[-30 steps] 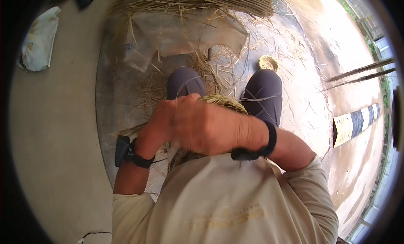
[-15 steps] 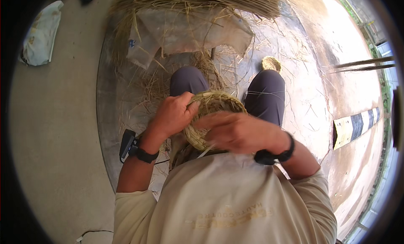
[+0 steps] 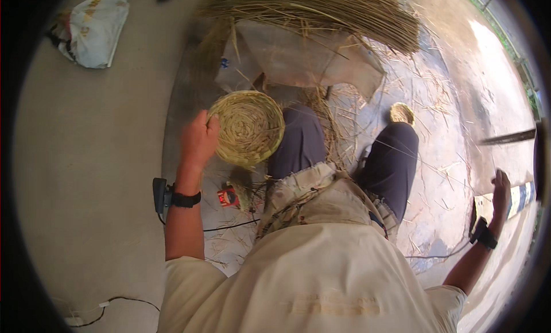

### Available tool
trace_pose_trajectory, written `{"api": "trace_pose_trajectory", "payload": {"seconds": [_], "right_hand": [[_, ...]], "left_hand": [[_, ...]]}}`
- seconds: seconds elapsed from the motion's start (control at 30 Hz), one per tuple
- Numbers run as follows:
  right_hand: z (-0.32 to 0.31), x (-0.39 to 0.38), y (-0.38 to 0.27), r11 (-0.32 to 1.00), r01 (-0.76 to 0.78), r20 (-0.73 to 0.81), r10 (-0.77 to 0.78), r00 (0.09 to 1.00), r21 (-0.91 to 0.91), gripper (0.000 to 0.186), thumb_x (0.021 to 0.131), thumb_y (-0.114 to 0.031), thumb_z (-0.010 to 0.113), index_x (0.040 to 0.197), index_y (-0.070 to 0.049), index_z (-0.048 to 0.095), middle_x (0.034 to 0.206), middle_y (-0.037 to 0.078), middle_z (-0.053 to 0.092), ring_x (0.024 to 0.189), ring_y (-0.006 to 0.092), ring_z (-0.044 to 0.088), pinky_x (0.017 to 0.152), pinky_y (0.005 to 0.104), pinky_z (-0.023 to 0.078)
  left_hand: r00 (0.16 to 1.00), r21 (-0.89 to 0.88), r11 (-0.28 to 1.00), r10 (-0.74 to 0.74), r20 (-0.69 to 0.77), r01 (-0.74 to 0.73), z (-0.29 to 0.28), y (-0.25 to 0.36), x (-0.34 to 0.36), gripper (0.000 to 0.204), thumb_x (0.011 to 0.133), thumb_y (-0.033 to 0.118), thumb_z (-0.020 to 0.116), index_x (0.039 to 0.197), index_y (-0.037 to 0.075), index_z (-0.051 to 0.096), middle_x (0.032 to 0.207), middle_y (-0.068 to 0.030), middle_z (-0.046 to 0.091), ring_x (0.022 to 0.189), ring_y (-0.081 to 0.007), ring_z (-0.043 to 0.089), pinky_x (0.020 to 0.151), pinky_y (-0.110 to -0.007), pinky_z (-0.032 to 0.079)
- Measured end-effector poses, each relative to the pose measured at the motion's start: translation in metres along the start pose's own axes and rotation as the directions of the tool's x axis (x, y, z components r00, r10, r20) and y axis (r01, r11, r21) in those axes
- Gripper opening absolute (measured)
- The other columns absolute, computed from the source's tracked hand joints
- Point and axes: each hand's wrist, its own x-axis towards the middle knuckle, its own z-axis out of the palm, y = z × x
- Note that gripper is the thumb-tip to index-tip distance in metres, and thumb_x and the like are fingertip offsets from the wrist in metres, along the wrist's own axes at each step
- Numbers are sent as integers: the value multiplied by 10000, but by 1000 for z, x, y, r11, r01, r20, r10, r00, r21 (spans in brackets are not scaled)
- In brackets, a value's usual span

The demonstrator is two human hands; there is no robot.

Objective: Weave a small basket using straw and a weaving needle.

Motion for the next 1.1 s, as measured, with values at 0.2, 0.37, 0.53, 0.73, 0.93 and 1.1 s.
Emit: {"api": "trace_pose_trajectory", "payload": {"seconds": [0.2, 0.37, 0.53, 0.73, 0.93, 1.1], "right_hand": [[-16, 26, 199, 960, -279, -14, 278, 960, -32, 478, 1061, -323, 500, 1345, 31, 651, 1232, 215, 714, 1130, 367, 653, 1013, 416, 483], [-2, 17, 207, 974, -189, -374, 131, 918, -124, 476, 1054, -300, 502, 1376, 21, 646, 1300, 199, 705, 1176, 336, 649, 1035, 393, 484], [82, -27, -39, 895, 208, -8, -223, 975, 394, 396, 1059, -115, 451, 1372, 32, 645, 1074, 98, 619, 973, 221, 554, 850, 323, 452], [126, -189, -412, 335, 726, -29, -898, 438, 601, 170, 908, -99, 686, 1051, -7, 691, 878, 153, 692, 663, 360, 687, 575, 435, 557], [140, -205, -456, 364, 695, -44, -868, 494, 621, 166, 942, -143, 678, 1061, -29, 657, 749, 146, 668, 635, 370, 689, 554, 468, 545], [143, -206, -455, 376, 696, -35, -866, 499, 612, 144, 944, -149, 668, 1031, -36, 644, 729, 144, 664, 626, 377, 687, 548, 487, 538]], "left_hand": [[978, 291, 937, -159, -138, 194, -25, -84, 8, 349, 1013, 340, 557, 993, 1, 636, 936, -290, 701, 908, -517, 663, 756, -590, 522], [953, 248, 933, -209, -219, 262, -31, -124, 1, 371, 1012, 357, 553, 983, -3, 638, 943, -302, 695, 911, -516, 665, 761, -583, 523], [988, 77, 992, -89, -124, 99, -15, -38, -3, 330, 1006, 317, 601, 1005, -10, 650, 941, -288, 700, 901, -509, 672, 747, -550, 530], [993, -225, 970, 102, 50, -89, 16, 75, -49, 253, 991, 240, 659, 1075, 2, 677, 878, -258, 710, 827, -474, 699, 681, -504, 545], [972, -344, 921, 221, 80, -181, 20, 125, -68, 225, 991, 200, 671, 1118, 15, 682, 838, -229, 709, 765, -429, 711, 649, -472, 552], [956, -386, 887, 290, 34, -255, 28, 125, -67, 215, 980, 170, 681, 1122, 8, 679, 838, -225, 709, 762, -428, 711, 641, -473, 551]]}}
